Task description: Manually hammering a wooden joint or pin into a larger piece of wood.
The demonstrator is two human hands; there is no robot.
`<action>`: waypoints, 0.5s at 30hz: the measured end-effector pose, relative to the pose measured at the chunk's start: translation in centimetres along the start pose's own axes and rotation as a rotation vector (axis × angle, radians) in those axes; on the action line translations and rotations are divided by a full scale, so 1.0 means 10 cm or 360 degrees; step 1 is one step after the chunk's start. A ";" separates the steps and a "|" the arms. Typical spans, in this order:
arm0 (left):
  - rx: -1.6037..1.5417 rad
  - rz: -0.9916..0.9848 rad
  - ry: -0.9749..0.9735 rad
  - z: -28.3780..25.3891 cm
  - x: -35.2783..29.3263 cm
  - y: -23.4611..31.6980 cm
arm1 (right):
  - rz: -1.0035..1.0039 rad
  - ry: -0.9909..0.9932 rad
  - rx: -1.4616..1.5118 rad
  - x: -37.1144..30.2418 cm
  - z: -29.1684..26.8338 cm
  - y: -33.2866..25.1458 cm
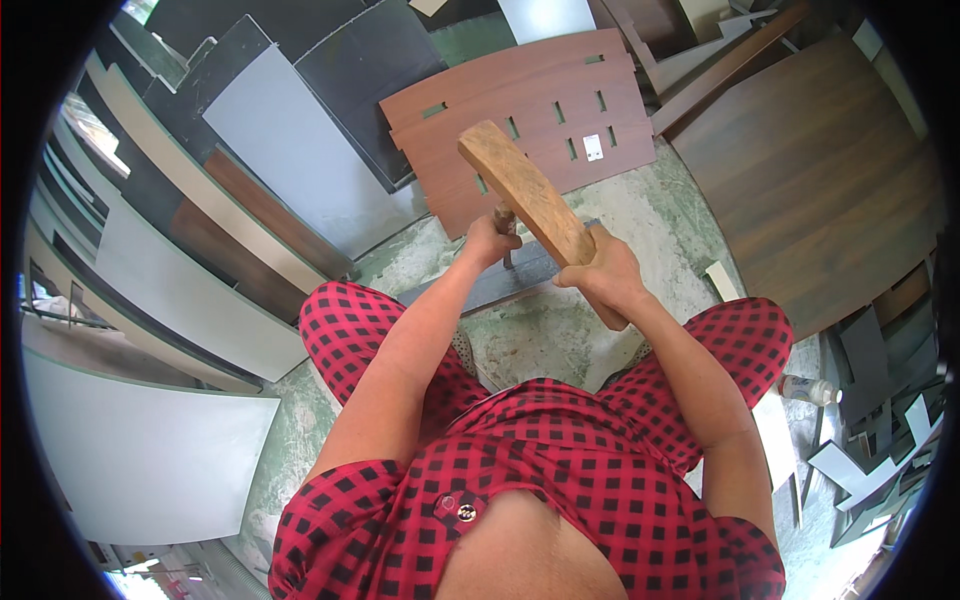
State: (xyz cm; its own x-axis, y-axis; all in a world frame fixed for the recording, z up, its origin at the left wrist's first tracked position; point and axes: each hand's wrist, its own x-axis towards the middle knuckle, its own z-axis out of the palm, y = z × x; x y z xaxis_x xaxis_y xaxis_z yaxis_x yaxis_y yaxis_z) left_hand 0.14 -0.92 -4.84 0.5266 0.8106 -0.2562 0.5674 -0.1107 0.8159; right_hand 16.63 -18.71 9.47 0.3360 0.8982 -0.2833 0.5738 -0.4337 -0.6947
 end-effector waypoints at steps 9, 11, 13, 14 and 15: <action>0.0059 0.0082 0.0092 -0.03 0.09 -0.18 | -0.0218 0.0105 0.0049 -0.06 0.04 -0.11; 0.0721 0.0482 0.0247 0.04 0.12 -0.14 | -0.0167 0.0021 -0.0149 0.01 0.17 0.02; 0.0838 0.0481 0.0225 0.04 0.11 -0.15 | -0.0129 -0.0076 -0.0346 0.02 0.18 0.05; 0.0610 0.0567 0.0275 0.02 0.09 -0.17 | -0.0133 -0.0117 -0.0285 0.01 0.15 0.01; 0.0380 0.0650 0.0324 0.00 0.07 -0.19 | -0.0135 -0.0158 -0.0225 0.00 0.12 -0.03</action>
State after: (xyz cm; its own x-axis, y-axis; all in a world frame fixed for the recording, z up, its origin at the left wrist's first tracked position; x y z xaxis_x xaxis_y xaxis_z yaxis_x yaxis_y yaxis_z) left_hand -0.51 -0.16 -6.58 0.6153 0.7665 0.1842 0.4822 -0.5508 0.6812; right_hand 15.58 -18.52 8.93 0.2106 0.9317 -0.2960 0.6984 -0.3553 -0.6213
